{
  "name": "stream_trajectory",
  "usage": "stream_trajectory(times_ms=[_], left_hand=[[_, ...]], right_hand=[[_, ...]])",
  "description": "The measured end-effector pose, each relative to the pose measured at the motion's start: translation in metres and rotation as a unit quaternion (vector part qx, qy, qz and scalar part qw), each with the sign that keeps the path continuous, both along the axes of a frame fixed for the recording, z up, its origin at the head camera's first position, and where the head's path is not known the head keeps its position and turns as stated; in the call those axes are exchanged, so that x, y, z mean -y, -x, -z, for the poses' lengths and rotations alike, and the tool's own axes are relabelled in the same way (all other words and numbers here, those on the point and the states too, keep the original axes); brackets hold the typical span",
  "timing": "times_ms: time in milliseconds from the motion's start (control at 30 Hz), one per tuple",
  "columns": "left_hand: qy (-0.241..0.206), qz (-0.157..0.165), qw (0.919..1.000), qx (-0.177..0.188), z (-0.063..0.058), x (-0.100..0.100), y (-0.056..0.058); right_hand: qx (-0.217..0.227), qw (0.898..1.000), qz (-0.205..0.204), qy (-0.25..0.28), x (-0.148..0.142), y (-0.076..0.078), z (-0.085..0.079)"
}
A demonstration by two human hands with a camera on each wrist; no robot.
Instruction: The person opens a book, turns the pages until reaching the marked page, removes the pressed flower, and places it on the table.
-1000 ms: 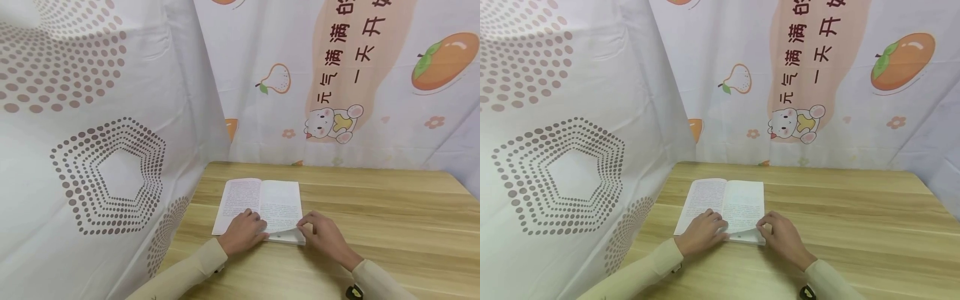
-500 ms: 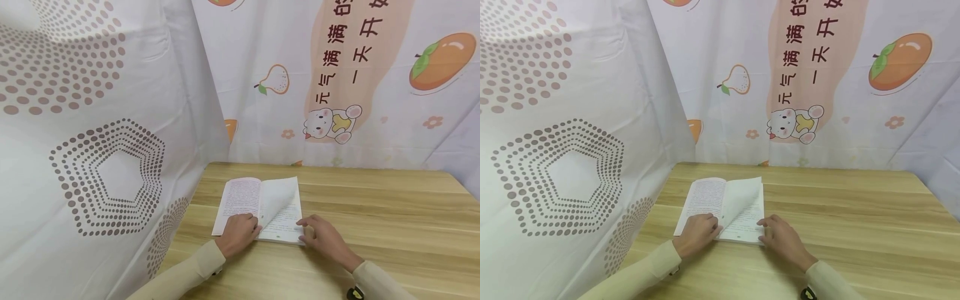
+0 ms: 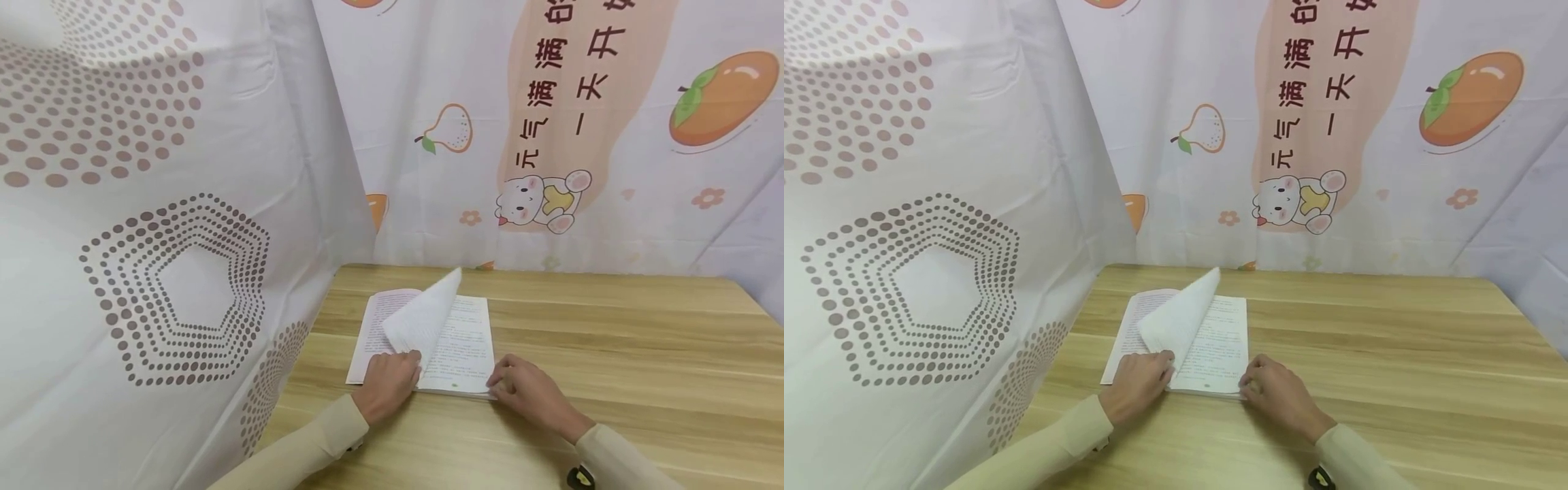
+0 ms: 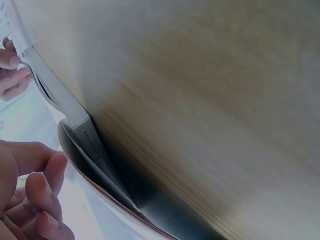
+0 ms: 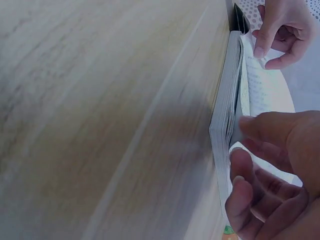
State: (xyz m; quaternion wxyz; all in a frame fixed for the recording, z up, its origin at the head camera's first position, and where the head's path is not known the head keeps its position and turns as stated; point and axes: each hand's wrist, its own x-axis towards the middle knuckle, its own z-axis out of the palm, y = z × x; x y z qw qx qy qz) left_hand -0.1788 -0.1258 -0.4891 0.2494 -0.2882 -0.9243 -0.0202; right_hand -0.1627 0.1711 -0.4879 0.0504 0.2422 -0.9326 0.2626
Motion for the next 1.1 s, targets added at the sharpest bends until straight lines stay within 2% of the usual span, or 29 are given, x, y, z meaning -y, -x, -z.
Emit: stream_trajectory(times_ms=[367, 567, 667, 800, 933, 1100], left_hand=[[0.015, 0.009, 0.9990, 0.040, -0.001, 0.004, -0.001], [0.006, 0.050, 0.9978, 0.044, 0.001, 0.004, -0.001], [0.023, 0.061, 0.9966, 0.050, 0.003, 0.004, 0.000], [0.060, 0.054, 0.9954, 0.052, 0.005, 0.003, 0.002], [0.076, 0.052, 0.9944, 0.053, 0.003, 0.002, 0.002], [0.086, 0.051, 0.9936, 0.053, -0.001, -0.001, 0.000]], right_hand=[[-0.081, 0.996, -0.021, -0.029, 0.001, 0.005, 0.004], [-0.095, 0.995, -0.024, -0.033, 0.003, 0.005, 0.004], [-0.086, 0.996, -0.018, -0.028, 0.004, 0.005, 0.002], [-0.056, 0.998, -0.005, -0.007, 0.003, 0.006, -0.002], [-0.008, 0.999, 0.007, 0.030, 0.002, 0.007, -0.006], [0.049, 0.996, 0.025, 0.073, 0.001, 0.007, -0.011]])
